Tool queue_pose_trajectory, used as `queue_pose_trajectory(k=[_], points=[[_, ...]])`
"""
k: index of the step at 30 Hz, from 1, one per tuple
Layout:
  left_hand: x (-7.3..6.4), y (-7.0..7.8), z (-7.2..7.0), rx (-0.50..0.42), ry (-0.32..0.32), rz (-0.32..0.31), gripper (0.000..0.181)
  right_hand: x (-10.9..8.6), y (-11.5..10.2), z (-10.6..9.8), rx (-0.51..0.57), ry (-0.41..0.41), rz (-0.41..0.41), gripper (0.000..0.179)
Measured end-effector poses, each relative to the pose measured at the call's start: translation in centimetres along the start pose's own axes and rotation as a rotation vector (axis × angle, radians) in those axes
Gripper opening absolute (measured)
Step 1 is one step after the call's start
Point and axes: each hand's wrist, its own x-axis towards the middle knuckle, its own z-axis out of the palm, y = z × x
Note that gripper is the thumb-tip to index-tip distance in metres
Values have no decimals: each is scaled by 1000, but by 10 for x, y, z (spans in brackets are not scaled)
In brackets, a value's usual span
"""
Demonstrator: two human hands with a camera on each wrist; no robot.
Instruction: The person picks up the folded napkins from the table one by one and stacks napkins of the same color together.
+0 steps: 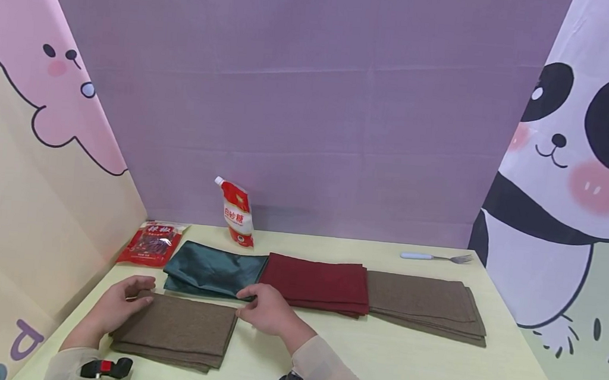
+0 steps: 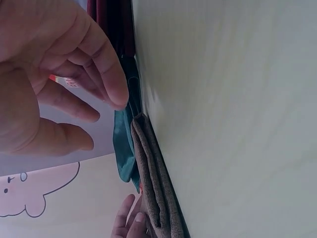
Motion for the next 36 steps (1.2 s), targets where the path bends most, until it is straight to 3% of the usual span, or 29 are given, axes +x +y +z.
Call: queue_pose_trajectory(k=[13,23,29,36], points=[[0,1,3,25,-39,-16,41,1,3,3,-53,-66,-8,26],[0,4,7,2,-80,-24,32,0,8,3,-128,-38,18,29],[0,3,9,-12,-100,12,29,0,8,3,-180,-19,37,34],[0,4,11,33,-94,26,28,1,10,5,-235,-13,32,35]])
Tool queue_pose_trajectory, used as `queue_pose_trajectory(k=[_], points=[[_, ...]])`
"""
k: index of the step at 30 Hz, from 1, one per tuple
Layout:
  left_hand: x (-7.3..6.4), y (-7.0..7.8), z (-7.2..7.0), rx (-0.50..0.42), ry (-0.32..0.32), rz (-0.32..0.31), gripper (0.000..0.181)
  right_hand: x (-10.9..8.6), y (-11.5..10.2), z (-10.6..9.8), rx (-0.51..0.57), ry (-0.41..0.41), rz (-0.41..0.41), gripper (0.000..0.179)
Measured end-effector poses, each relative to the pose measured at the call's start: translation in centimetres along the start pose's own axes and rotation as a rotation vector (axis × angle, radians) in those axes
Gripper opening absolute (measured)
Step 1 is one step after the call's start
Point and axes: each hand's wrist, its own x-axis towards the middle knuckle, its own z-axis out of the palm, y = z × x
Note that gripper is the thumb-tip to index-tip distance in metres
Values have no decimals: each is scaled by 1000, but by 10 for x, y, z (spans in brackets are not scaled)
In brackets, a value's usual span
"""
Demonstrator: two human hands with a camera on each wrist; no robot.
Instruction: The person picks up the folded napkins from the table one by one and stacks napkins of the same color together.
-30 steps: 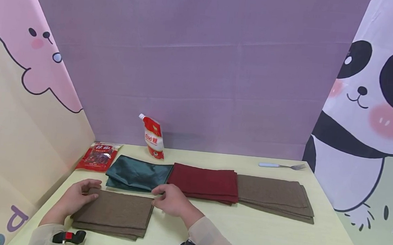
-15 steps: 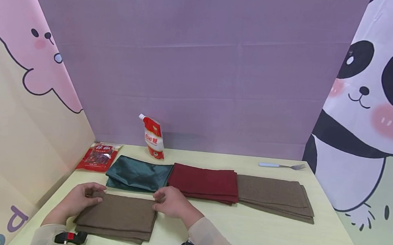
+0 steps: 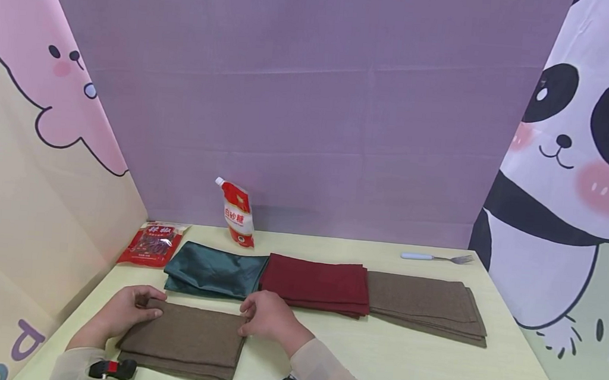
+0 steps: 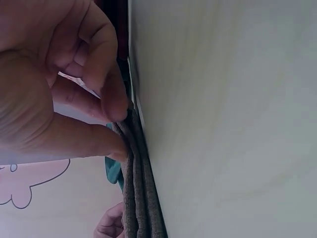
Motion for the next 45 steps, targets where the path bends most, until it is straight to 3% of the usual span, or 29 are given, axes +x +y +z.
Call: queue_pose_trajectory(k=[19,27,35,45], points=[[2,3,2,-3,51,6,17,-1,6,2,-11,-90,-39,17],[3,5,2,-29,57,11,18,-2,6,-4,-7,-81,-95,15],[5,3,2,-75,13,57,19,-2,7,-11,185,-106,-38,11],[4,5,0,-120,-8,46,21,1,10,-14,226,-68,-12,17]])
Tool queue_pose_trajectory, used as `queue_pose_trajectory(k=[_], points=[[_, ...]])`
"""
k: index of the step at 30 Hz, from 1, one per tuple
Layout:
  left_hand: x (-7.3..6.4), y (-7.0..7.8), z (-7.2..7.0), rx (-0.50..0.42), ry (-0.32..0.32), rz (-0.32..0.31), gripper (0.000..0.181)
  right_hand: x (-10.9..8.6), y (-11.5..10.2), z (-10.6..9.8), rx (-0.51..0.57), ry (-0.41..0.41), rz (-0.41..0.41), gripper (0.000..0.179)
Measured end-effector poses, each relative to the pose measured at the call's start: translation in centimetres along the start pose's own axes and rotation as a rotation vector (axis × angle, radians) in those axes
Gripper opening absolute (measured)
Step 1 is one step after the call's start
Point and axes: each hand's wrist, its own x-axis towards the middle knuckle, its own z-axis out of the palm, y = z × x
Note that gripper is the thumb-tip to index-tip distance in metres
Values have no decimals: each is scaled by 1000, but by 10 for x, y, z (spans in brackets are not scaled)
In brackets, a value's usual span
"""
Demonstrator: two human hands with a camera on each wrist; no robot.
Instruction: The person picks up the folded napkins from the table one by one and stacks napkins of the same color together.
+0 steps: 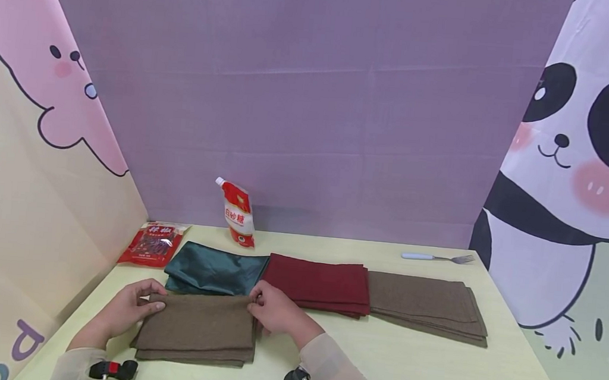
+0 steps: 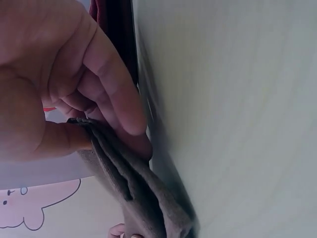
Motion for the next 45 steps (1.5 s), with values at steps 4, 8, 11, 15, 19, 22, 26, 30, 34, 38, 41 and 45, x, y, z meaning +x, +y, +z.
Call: queue_pose_trajectory(k=[4,8,11,15,19,22,26,30,34,38,41,45], points=[[-1,4,1,12,9,-2,21,0,-1,0,56,0,-13,30],[-1,5,1,25,17,-7,20,0,-2,-2,99,-28,-36,46],[-1,4,1,15,10,-9,21,0,-2,-3,107,-37,-57,49],[-2,2,0,-61,-45,7,29,1,-1,-5,75,-17,-66,47],[-5,0,-3,-139,-119,10,46,2,-2,-7,36,-10,-52,47],[-6,-2,-4,-141,-147,0,52,2,-2,-10,17,-12,-35,45],[-4,-5,-4,-130,-161,-12,49,1,-1,-13,-3,-6,-16,40],[-4,-3,-4,-132,-167,2,43,1,0,-16,-14,4,-26,32],[-4,2,-5,-129,-156,19,40,1,1,-19,-12,17,-48,27],[-4,3,-5,-148,-148,32,38,0,0,-22,6,20,-64,26],[-4,3,-5,-172,-130,34,36,-1,1,-23,19,20,-66,25],[-4,3,-4,-209,-122,43,35,-3,1,-25,24,17,-70,22]])
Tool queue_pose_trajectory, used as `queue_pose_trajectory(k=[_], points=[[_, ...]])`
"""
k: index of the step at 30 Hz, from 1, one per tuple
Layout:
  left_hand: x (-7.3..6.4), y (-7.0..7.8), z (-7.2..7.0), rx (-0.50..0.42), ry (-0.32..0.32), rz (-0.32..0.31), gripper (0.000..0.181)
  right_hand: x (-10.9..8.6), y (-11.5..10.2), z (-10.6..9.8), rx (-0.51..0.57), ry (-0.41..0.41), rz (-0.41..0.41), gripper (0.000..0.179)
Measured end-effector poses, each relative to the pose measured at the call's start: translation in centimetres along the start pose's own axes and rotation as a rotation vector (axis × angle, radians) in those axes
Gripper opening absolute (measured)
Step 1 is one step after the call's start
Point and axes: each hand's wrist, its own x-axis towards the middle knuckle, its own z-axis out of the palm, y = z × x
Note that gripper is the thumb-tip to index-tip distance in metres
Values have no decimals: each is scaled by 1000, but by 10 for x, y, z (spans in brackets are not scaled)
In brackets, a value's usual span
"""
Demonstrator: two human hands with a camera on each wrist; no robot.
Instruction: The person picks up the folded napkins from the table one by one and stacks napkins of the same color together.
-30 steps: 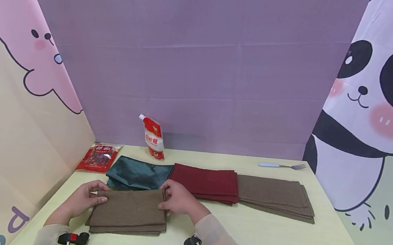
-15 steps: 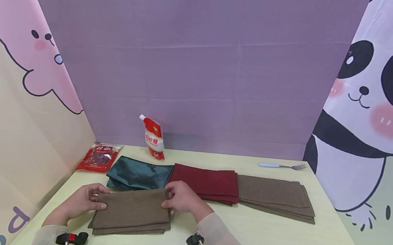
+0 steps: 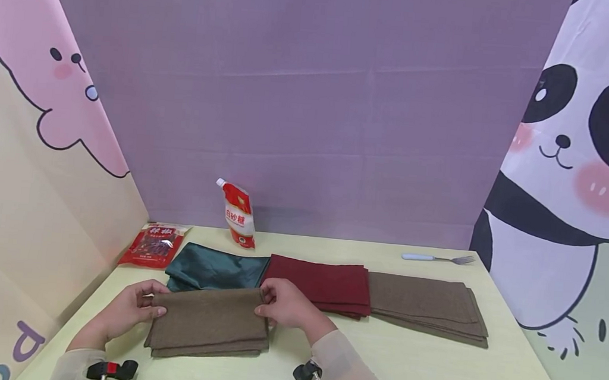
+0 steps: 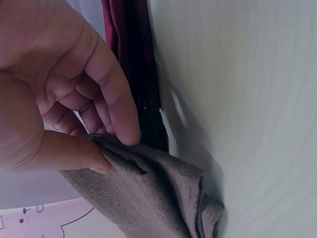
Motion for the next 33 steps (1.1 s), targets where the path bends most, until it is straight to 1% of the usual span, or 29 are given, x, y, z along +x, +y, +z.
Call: queue_pose_trajectory(k=[6,8,11,13,16,19,27,33], points=[[0,1,2,-67,-27,19,32,-5,-4,-4,-26,12,-18,17],[0,2,4,-91,-32,21,31,-8,-6,-5,-6,9,-11,15],[2,2,5,-121,-45,24,30,-11,-7,-7,55,-5,17,14],[3,2,7,-139,-44,16,30,-13,-6,-8,87,-14,37,14],[3,3,8,-151,-53,15,31,-15,-6,-9,106,-16,51,15],[4,6,10,-158,-48,17,30,-18,-8,-11,110,-14,48,16],[7,13,19,-154,1,51,33,-24,-11,-20,145,8,13,20],[12,18,26,-136,99,65,36,-26,-13,-28,125,34,-20,17]])
